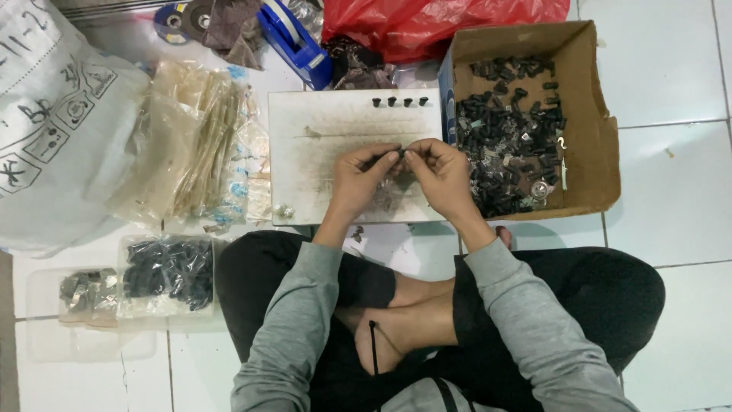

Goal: Assembling small black components onto a white board by picking them from a box and inserting them into pre-drilled holes.

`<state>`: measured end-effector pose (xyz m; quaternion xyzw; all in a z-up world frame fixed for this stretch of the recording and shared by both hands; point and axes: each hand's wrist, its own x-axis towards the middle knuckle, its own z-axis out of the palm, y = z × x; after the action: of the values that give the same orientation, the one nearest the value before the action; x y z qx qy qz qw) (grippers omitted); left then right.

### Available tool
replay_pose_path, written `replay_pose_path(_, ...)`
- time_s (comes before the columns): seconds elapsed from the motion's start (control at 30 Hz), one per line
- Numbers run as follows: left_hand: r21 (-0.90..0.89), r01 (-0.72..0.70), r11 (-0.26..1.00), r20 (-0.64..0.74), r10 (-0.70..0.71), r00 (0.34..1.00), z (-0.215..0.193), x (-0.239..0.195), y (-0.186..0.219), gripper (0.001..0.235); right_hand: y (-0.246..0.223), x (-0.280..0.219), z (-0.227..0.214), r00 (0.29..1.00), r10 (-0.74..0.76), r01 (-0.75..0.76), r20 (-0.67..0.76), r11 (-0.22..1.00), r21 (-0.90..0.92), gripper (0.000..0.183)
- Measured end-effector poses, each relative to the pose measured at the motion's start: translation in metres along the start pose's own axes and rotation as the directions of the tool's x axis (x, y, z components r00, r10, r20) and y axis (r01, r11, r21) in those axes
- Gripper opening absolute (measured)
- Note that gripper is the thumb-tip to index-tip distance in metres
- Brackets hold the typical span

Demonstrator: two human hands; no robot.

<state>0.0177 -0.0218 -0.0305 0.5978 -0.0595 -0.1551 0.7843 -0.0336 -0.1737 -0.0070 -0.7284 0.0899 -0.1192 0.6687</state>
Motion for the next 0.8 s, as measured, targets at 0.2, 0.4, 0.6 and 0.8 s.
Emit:
replay_pose_path(0.2,0.083,-0.001,0.997,0.04,-0.003,0.999,-0.005,0.002,-0.004,0.016,0.0,-0.001,-0.006,0.998,0.006,0.002,0.06,0.99,-0.141,0.006)
replay_pose_path(0.4,0.111,-0.007,0.994,0.061,0.0,0.998,-0.002,0.002,-0.007,0.017,0.0,-0.002,0.0,0.998,0.066,-0.066,-0.006,0.996,-0.051,0.007)
replay_pose_path(0.6,0.522,-0.208,0.827,0.167,0.14,0.976,0.002,-0.008,0.048,0.019,0.014,0.001,0.0,0.998,0.063,-0.063,0.024,0.998,-0.007,0.017)
replay_pose_path(0.8,0.609,-0.308,0.731,0.102,0.313,0.944,-0.011,0.007,0.054,0.014,0.018,0.003,0.015,0.969,0.155,-0.178,0.194,0.978,0.109,0.04)
